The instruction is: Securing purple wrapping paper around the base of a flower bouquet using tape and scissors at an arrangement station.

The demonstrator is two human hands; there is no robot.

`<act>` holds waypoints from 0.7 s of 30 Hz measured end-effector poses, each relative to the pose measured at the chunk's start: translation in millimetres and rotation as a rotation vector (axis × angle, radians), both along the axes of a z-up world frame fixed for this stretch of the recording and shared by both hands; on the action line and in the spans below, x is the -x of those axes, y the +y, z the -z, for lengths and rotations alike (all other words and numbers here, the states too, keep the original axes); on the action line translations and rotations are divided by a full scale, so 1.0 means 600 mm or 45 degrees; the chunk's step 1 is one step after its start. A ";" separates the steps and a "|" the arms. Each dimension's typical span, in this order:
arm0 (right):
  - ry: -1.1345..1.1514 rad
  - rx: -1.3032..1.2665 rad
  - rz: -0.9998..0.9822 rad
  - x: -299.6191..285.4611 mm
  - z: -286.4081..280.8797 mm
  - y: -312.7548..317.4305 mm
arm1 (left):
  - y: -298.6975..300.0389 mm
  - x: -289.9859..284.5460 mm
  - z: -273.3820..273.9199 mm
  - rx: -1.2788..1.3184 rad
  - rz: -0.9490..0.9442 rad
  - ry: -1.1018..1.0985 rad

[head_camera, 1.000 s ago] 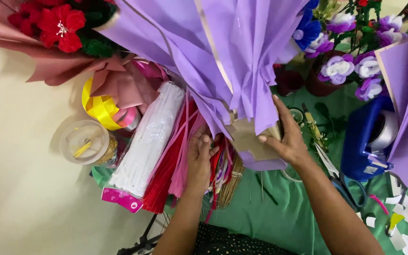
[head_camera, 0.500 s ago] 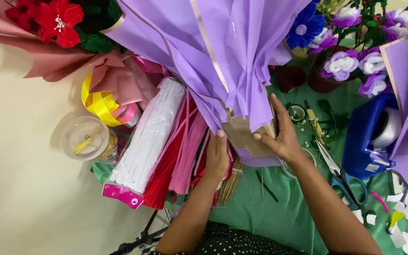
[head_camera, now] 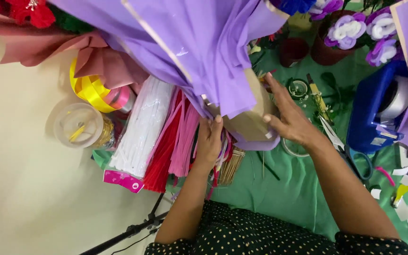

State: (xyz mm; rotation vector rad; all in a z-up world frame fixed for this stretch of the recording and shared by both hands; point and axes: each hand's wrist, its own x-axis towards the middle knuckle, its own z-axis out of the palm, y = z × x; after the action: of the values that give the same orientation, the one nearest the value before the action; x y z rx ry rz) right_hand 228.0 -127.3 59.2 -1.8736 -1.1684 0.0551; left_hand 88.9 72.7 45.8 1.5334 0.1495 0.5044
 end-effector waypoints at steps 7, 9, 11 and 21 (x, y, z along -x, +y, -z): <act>0.331 -0.104 0.101 0.036 -0.023 -0.049 | 0.003 0.005 0.007 0.018 -0.025 0.022; 0.564 -0.215 0.166 0.042 -0.002 -0.057 | 0.000 0.002 0.007 0.026 -0.044 0.036; 0.647 -0.257 0.163 0.046 0.021 -0.060 | 0.000 0.002 0.008 0.059 -0.055 0.055; 0.610 -0.168 0.325 0.071 0.055 -0.079 | -0.017 0.019 0.009 0.118 -0.086 0.048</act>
State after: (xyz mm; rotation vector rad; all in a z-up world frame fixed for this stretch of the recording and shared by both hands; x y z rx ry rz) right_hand 185.3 -174.9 26.2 -1.7490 -0.5893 0.2629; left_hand 77.7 62.5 40.2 1.4515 0.2512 0.5150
